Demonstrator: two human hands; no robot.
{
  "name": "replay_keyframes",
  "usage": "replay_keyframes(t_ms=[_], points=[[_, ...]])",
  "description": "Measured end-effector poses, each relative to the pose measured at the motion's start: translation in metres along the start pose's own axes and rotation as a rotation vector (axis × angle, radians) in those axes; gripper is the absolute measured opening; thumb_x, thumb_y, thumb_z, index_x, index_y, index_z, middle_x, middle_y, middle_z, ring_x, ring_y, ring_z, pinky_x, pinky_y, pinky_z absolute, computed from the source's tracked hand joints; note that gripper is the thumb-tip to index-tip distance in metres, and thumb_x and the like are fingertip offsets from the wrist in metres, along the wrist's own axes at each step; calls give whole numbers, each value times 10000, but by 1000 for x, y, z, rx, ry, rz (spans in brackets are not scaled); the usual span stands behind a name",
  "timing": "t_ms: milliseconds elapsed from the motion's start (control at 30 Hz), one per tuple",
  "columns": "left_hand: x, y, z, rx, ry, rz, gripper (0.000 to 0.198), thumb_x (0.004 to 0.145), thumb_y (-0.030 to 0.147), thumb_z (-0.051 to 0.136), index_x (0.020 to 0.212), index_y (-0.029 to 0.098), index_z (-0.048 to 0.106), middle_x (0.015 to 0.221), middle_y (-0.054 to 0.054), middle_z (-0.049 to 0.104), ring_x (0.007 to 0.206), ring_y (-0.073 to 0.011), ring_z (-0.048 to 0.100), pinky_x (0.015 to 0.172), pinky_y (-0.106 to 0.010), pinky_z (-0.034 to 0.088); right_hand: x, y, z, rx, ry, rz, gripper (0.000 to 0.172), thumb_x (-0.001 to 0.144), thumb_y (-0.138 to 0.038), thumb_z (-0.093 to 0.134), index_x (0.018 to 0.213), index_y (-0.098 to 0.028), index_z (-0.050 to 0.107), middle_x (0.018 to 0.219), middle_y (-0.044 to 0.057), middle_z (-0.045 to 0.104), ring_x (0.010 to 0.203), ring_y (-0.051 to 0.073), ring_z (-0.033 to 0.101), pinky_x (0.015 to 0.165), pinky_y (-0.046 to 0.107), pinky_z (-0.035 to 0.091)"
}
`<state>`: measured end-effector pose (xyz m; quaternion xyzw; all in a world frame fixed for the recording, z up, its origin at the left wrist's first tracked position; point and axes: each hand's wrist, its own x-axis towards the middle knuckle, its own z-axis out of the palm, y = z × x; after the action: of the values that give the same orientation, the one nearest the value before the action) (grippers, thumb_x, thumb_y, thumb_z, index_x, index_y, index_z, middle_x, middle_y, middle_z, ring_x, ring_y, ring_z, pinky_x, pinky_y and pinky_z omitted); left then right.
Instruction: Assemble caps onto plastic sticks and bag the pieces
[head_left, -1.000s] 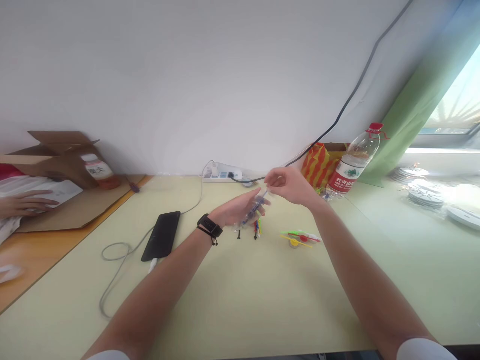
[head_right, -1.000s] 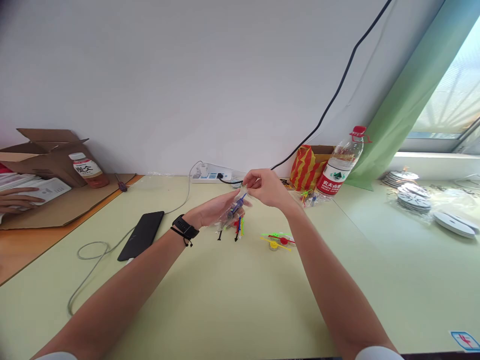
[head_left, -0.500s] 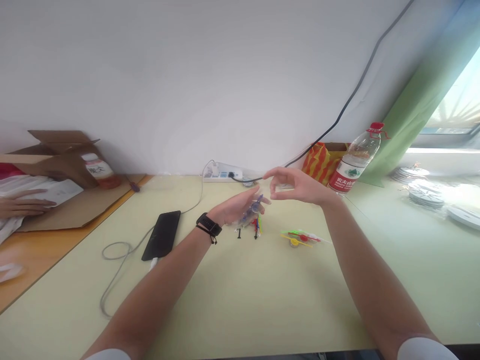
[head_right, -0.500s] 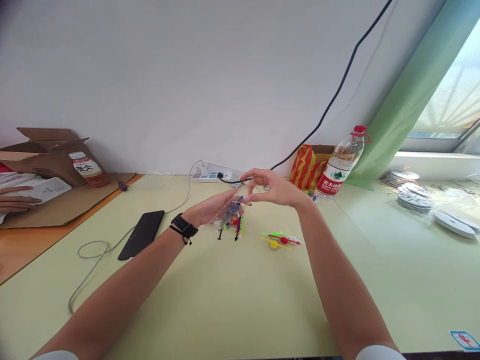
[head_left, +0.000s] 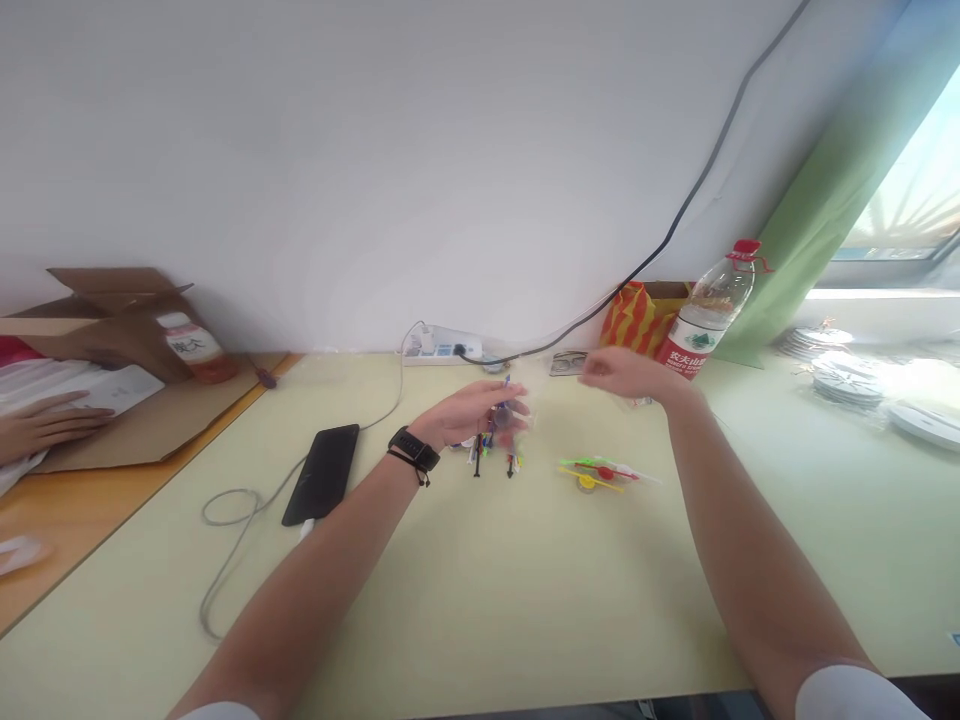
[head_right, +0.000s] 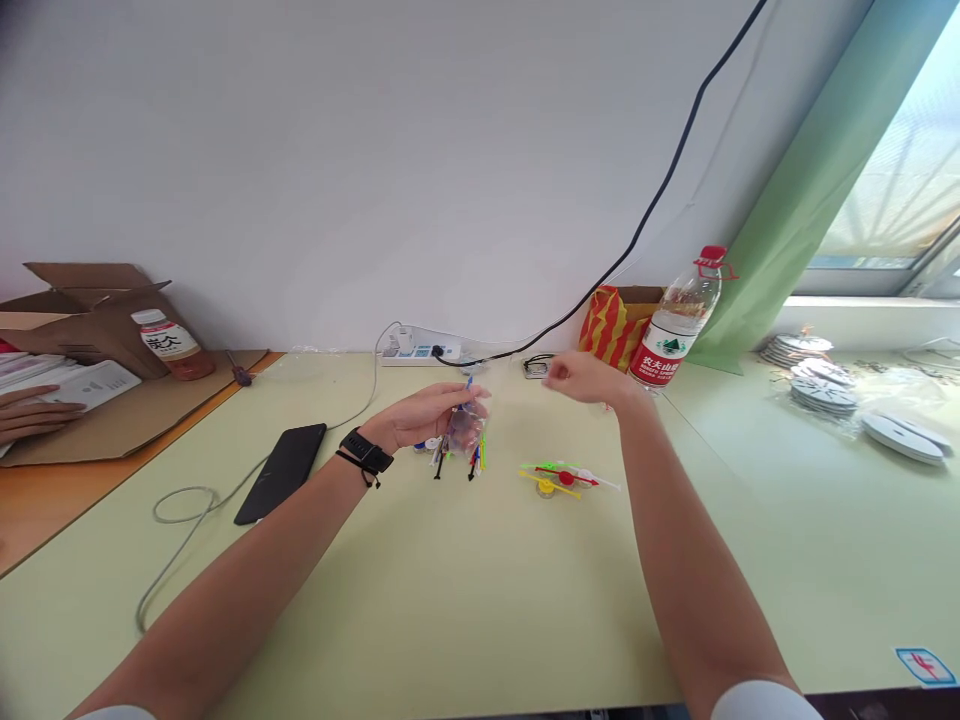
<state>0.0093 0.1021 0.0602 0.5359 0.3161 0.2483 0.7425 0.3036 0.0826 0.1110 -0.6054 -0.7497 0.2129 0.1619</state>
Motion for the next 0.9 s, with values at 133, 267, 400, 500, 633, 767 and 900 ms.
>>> replay_keyframes(t_ms=[133,267,400,500,633,767,900], points=[[3,-1,-3,-45,78,47,334,852,368,808,1034,116,686,1128,-194,714,908,-232,744,779,-331,592,14,4,24,-130,-629,36,404,600,-499,882,828,-187,766,884,72,745,794,234,672,650,299,485],[2,1,-2,0,77,106,343,800,277,861,1056,122,693,1106,-182,732,994,-225,734,853,-313,570,27,-10,53,-167,-795,-13,488,457,-480,926,828,-201,776,863,30,753,850,232,681,706,278,481],[-1,4,-3,182,118,170,474,741,327,902,1144,168,708,1112,-153,749,1020,-232,727,819,-306,562,33,-16,68,-188,-815,-1,451,439,-457,912,770,-185,769,775,21,738,812,233,687,685,275,472],[-1,4,-7,317,174,212,519,677,339,936,1120,159,734,1084,-152,763,983,-251,728,802,-323,568,32,-14,67,-186,-794,6,414,476,-431,889,771,-170,761,726,28,728,779,234,692,674,283,472],[-1,3,-13,415,185,241,539,647,341,945,1110,146,749,1072,-160,766,990,-283,726,829,-370,583,27,-9,53,-169,-728,17,318,560,-362,826,787,-156,743,744,53,741,755,237,706,665,294,488],[-1,4,-16,498,166,254,533,691,366,914,1145,146,743,1074,-160,765,1029,-295,719,853,-383,581,16,-1,26,-117,-565,-4,260,660,-288,743,897,-181,742,865,75,776,813,246,722,655,294,505],[-1,6,-17,605,158,276,518,704,358,900,1151,151,740,1087,-150,767,1021,-284,716,868,-382,576,0,7,-3,117,-104,-79,191,757,-307,727,913,-202,760,831,77,781,772,250,733,596,304,529]])
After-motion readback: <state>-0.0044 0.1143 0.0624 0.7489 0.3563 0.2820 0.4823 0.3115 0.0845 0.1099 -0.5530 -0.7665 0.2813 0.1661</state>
